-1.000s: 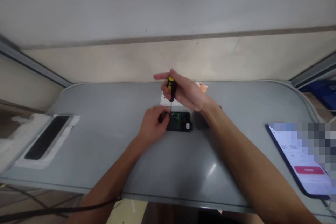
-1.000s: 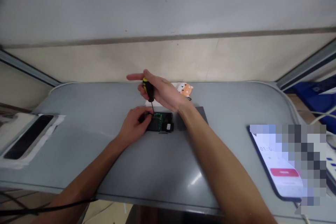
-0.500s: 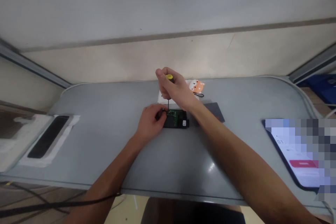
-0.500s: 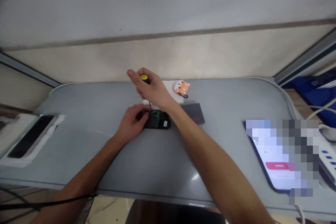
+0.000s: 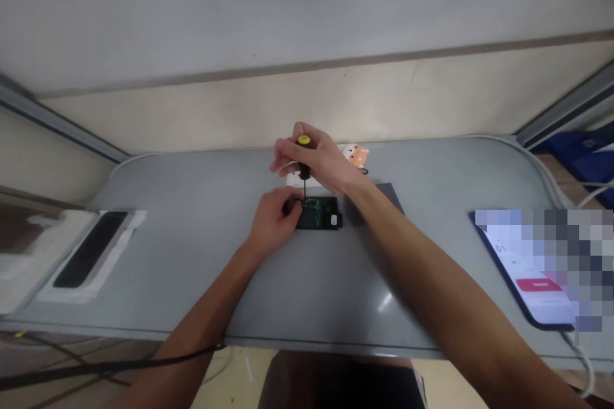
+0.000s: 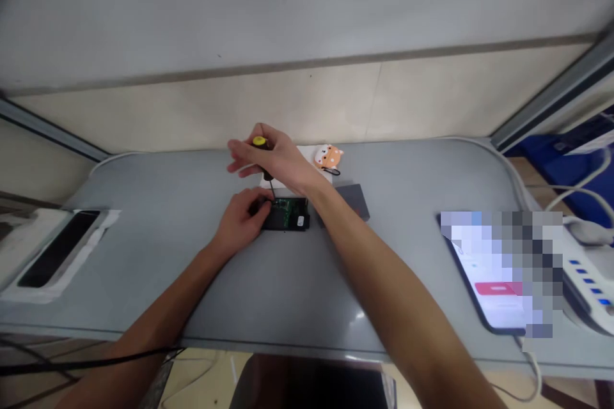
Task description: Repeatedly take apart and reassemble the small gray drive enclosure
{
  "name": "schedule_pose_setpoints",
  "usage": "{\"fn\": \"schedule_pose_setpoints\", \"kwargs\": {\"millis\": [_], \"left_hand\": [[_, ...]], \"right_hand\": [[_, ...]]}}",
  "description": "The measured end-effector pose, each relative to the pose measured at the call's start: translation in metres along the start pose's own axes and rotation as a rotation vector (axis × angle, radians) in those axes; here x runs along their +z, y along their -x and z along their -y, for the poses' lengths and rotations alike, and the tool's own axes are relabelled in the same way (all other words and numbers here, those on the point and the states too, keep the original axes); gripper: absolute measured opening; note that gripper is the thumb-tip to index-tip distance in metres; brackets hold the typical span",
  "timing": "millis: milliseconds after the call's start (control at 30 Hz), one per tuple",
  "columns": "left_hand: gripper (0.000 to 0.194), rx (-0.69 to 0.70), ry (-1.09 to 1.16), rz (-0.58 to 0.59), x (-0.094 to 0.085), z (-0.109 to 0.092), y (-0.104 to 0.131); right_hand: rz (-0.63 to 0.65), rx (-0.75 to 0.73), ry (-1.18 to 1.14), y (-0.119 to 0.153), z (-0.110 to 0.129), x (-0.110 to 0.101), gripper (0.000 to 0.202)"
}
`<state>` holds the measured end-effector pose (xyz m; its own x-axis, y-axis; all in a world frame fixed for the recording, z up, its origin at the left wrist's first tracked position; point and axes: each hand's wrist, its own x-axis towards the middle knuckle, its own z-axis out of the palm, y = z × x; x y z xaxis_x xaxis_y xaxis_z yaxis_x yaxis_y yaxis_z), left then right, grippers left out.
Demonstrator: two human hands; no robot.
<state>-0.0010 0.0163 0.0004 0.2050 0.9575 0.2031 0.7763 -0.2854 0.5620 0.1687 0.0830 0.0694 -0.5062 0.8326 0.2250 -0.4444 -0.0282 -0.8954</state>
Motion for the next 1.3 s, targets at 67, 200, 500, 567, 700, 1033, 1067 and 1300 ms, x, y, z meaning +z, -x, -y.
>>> {"fn": "schedule_pose_setpoints", "kwargs": {"millis": [67, 200, 500, 567, 700, 1033, 1067, 1300], "left_hand": [[0.021, -0.003, 0.009, 0.0, 0.0, 0.001, 0.0], [0.021, 0.011, 0.019, -0.008, 0.001, 0.003, 0.0], [0.02, 0.011, -0.004, 0.001, 0.001, 0.002, 0.001], [0.02, 0.013, -0.017, 0.004, 0.001, 0.001, 0.001], [0.019, 0.011, -0.043, 0.016, 0.001, 0.001, 0.0], [0.022, 0.035, -0.041, 0.01, 0.001, 0.002, -0.002], [0.021, 0.042, -0.05, 0.01, 0.001, 0.002, -0.002], [0.021, 0.049, -0.102, -0.004, 0.001, 0.0, -0.003]], "right_hand": [[-0.092, -0.002, 0.036, -0.002, -0.004, 0.006, 0.061], [-0.236, -0.066, 0.055, -0.006, -0.014, 0.013, 0.059], [-0.052, -0.021, 0.003, 0.0, -0.005, 0.006, 0.044], [-0.021, 0.007, 0.032, 0.003, -0.001, 0.003, 0.04], [-0.014, 0.006, 0.036, 0.006, 0.0, -0.001, 0.046], [-0.113, -0.095, 0.154, 0.016, -0.004, 0.007, 0.043], [-0.134, -0.101, 0.174, 0.02, -0.003, 0.007, 0.045], [-0.535, -0.208, 0.241, 0.044, -0.012, 0.014, 0.038]]}}
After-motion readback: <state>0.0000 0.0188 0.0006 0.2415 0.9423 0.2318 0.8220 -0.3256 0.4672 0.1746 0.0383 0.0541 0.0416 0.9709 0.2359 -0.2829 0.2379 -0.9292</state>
